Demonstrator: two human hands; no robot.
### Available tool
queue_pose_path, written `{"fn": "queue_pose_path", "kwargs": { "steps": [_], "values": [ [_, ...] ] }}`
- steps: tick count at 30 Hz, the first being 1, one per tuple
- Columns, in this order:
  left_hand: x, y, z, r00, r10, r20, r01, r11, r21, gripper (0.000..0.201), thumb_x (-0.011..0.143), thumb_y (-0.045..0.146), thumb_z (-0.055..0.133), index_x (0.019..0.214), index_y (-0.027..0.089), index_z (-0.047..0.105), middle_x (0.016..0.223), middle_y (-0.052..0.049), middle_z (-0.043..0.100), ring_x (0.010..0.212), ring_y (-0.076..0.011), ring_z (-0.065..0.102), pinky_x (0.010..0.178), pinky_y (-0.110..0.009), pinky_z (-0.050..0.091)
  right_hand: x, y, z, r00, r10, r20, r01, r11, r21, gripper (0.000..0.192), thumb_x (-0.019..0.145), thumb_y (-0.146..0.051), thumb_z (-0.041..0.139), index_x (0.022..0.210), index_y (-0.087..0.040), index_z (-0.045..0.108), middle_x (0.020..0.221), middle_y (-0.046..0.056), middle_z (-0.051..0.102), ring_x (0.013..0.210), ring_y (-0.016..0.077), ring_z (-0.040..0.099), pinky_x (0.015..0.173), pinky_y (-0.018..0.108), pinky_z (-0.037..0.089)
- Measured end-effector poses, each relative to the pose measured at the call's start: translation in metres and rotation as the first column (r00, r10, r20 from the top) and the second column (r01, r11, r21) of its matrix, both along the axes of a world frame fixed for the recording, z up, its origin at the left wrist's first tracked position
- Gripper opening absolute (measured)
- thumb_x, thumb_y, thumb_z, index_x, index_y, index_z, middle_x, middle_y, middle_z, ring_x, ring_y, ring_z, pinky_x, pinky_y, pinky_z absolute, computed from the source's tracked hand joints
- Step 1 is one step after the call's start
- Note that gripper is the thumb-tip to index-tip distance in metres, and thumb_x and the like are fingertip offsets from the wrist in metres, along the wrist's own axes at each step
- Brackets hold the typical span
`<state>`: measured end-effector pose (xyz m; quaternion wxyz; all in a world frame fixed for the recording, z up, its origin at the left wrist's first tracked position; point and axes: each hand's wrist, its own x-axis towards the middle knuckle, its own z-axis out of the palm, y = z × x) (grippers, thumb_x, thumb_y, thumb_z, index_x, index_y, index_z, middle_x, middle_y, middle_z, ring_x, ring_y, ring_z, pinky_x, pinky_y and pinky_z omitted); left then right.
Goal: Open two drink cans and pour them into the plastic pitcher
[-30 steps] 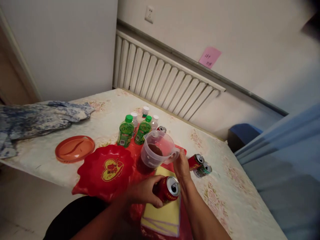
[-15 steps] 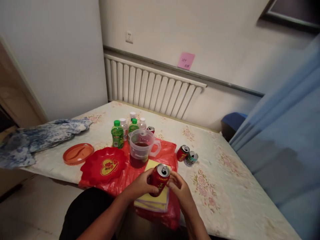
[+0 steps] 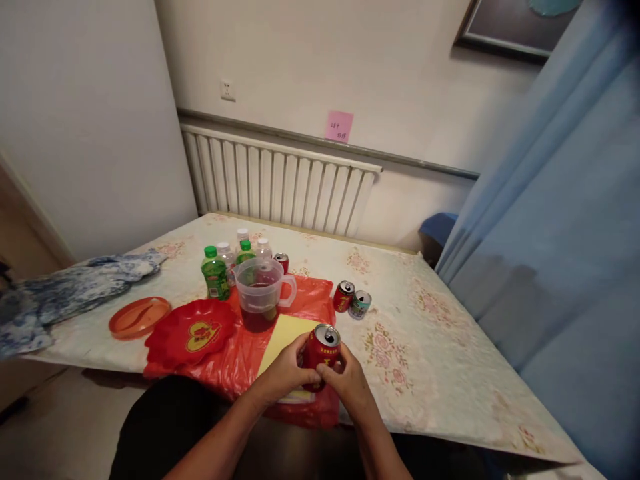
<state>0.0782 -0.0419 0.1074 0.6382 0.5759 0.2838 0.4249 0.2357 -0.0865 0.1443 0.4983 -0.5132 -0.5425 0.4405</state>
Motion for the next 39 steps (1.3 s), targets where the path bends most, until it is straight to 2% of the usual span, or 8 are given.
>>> {"fn": "queue_pose_path", "kwargs": {
  "steps": [5,8,12,18,23,27,32,39],
  "values": [
    [0.01,-0.005,-0.006,1.0,-0.014,0.013,0.014,1.0,-0.001,0.07,0.063,0.016,0.08,0.128,0.015,0.054,0.122,-0.01,0.068,0.11,-0.0279,0.063,0.102,-0.042,0.047,0.005,-0.002,0.002,0.996,-0.084,0.018,0.084,0.996,0.025,0.046,0.061,-0.027,0.07,0.106,-0.016,0.067,0.101,0.008,0.076,0.091,0.0281,0.071,0.081,0.038,0.057],
    [0.014,-0.015,-0.002,1.0,0.002,-0.014,-0.002,1.0,-0.005,0.07,0.062,0.011,0.075,0.128,0.016,0.053,0.123,-0.009,0.067,0.112,-0.0278,0.062,0.101,-0.04,0.047,0.007,-0.003,0.004,0.993,-0.114,0.009,0.113,0.993,0.022,0.048,0.06,-0.028,0.07,0.106,-0.015,0.067,0.1,0.009,0.076,0.091,0.0286,0.07,0.081,0.038,0.057],
    [0.017,-0.03,0.007,0.986,0.091,-0.137,-0.088,0.996,0.027,0.064,0.063,0.011,0.073,0.125,0.015,0.055,0.122,-0.009,0.068,0.113,-0.0283,0.062,0.099,-0.039,0.047,0.008,-0.005,0.005,0.992,-0.124,-0.009,0.124,0.992,0.009,0.053,0.06,-0.03,0.07,0.11,-0.014,0.066,0.1,0.01,0.075,0.089,0.0285,0.07,0.082,0.039,0.056],
    [0.017,-0.036,0.015,0.979,0.139,-0.151,-0.131,0.99,0.059,0.06,0.065,0.015,0.074,0.123,0.015,0.056,0.118,-0.008,0.069,0.11,-0.0276,0.063,0.097,-0.037,0.047,0.007,-0.008,0.007,0.996,-0.073,-0.057,0.073,0.997,0.004,0.049,0.063,-0.028,0.071,0.11,-0.016,0.066,0.098,0.007,0.076,0.088,0.0271,0.071,0.081,0.038,0.057],
    [0.014,-0.037,0.02,0.98,0.152,-0.13,-0.146,0.988,0.051,0.057,0.066,0.018,0.073,0.121,0.015,0.057,0.113,-0.007,0.071,0.105,-0.0268,0.065,0.093,-0.037,0.048,0.008,-0.008,0.002,0.973,0.07,-0.221,-0.068,0.998,0.018,0.054,0.062,-0.02,0.074,0.115,-0.02,0.063,0.111,0.005,0.074,0.104,0.0272,0.07,0.092,0.039,0.055],
    [0.012,-0.038,0.023,0.984,0.137,-0.117,-0.134,0.99,0.033,0.056,0.067,0.018,0.072,0.121,0.014,0.057,0.113,-0.008,0.071,0.104,-0.027,0.065,0.093,-0.037,0.049,0.008,-0.007,-0.003,0.961,0.076,-0.268,-0.072,0.997,0.026,0.059,0.062,-0.016,0.074,0.119,-0.021,0.061,0.119,0.006,0.072,0.112,0.0281,0.067,0.099,0.042,0.052],
    [0.012,-0.038,0.019,0.983,0.139,-0.119,-0.136,0.99,0.034,0.056,0.068,0.017,0.072,0.121,0.014,0.058,0.115,-0.009,0.071,0.106,-0.028,0.065,0.094,-0.038,0.049,0.006,-0.007,-0.001,0.954,0.088,-0.285,-0.08,0.996,0.037,0.056,0.063,-0.016,0.075,0.117,-0.021,0.063,0.117,0.006,0.073,0.11,0.0287,0.068,0.097,0.043,0.054],
    [0.01,-0.033,0.009,0.999,0.008,0.054,-0.008,1.0,-0.016,0.068,0.065,0.024,0.078,0.129,0.014,0.055,0.125,-0.012,0.068,0.115,-0.0307,0.062,0.1,-0.04,0.047,0.009,-0.009,0.003,0.957,0.084,-0.278,-0.072,0.996,0.053,0.058,0.061,-0.014,0.077,0.117,-0.02,0.064,0.118,0.007,0.073,0.111,0.0292,0.068,0.099,0.043,0.053]
  ]
}}
